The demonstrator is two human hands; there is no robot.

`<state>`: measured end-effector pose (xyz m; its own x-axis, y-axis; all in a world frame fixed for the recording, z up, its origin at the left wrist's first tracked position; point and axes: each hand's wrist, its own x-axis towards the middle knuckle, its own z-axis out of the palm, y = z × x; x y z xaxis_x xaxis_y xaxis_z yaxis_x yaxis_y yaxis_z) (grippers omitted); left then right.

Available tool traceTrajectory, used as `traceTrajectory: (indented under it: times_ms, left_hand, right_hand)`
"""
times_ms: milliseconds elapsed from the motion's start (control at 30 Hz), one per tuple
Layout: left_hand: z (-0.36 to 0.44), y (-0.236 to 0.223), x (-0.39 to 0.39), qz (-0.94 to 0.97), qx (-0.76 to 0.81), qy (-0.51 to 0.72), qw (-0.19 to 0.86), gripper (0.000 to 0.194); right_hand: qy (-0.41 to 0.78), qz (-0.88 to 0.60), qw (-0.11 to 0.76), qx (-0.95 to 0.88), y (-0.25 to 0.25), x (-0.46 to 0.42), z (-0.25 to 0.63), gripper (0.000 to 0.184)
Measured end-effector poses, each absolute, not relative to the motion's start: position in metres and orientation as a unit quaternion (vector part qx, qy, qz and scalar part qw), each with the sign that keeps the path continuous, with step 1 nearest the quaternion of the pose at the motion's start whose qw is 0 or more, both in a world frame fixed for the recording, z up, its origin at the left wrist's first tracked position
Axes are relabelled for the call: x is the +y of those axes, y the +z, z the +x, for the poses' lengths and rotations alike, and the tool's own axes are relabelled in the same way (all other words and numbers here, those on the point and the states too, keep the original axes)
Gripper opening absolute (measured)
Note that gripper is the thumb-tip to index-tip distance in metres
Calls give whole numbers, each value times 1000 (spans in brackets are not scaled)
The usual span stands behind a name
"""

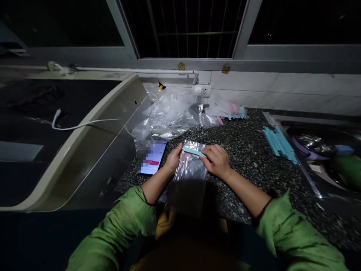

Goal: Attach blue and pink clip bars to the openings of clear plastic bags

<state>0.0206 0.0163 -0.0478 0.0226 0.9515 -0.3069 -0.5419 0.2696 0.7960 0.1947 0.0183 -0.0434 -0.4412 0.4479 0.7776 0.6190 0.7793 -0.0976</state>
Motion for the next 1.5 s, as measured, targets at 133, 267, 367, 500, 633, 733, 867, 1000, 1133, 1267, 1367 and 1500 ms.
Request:
traceTrajectory:
  times_ms: [133, 267, 367, 500, 633, 733, 867, 1000, 1133, 1267, 1367, 1500]
  left_hand:
    - [21, -49, 17, 236, 426, 556, 674, 38]
    - [20, -50, 17, 222, 431, 569, 664, 33]
    - [21, -49, 18, 212, 438, 566, 665, 31]
    - [22, -47, 18, 201, 445, 560, 670, 33]
    - [22, -45, 18, 186, 465, 579, 643, 31]
    - [22, -43, 17, 183, 476, 583, 633, 31]
    - [22, -42, 17, 182, 478, 580, 634, 30]
    - [21, -44, 18, 184, 473, 583, 635, 30]
    - [21, -45, 18, 182, 473, 579, 639, 31]
    - [21, -45, 19, 176, 463, 583, 644, 32]
    - [21, -45, 20, 174, 456, 580, 652, 33]
    - [21, -47, 21, 176, 447, 576, 661, 32]
  right_hand:
    - [-96, -315, 425, -843, -43, 18, 195, 8]
    - [-93, -306, 435, -842, -43, 19, 195, 9]
    - [-90, -308, 440, -839, -42, 19, 195, 9]
    - [-79, -318, 439, -837, -40, 19, 195, 9]
    - [-74, -321, 447, -832, -40, 19, 195, 10]
    - [-72, -315, 462, -826, -39, 19, 195, 9]
    - [-62, -291, 495, -817, -37, 19, 195, 10]
    - [-44, -306, 503, -807, -36, 18, 196, 10]
    - [-42, -310, 512, -800, -35, 17, 197, 11]
    - [-41, -323, 514, -794, -32, 17, 199, 11]
    - [-39, -329, 517, -790, -30, 18, 201, 12]
    - [-45, -327, 524, -785, -27, 18, 203, 12]
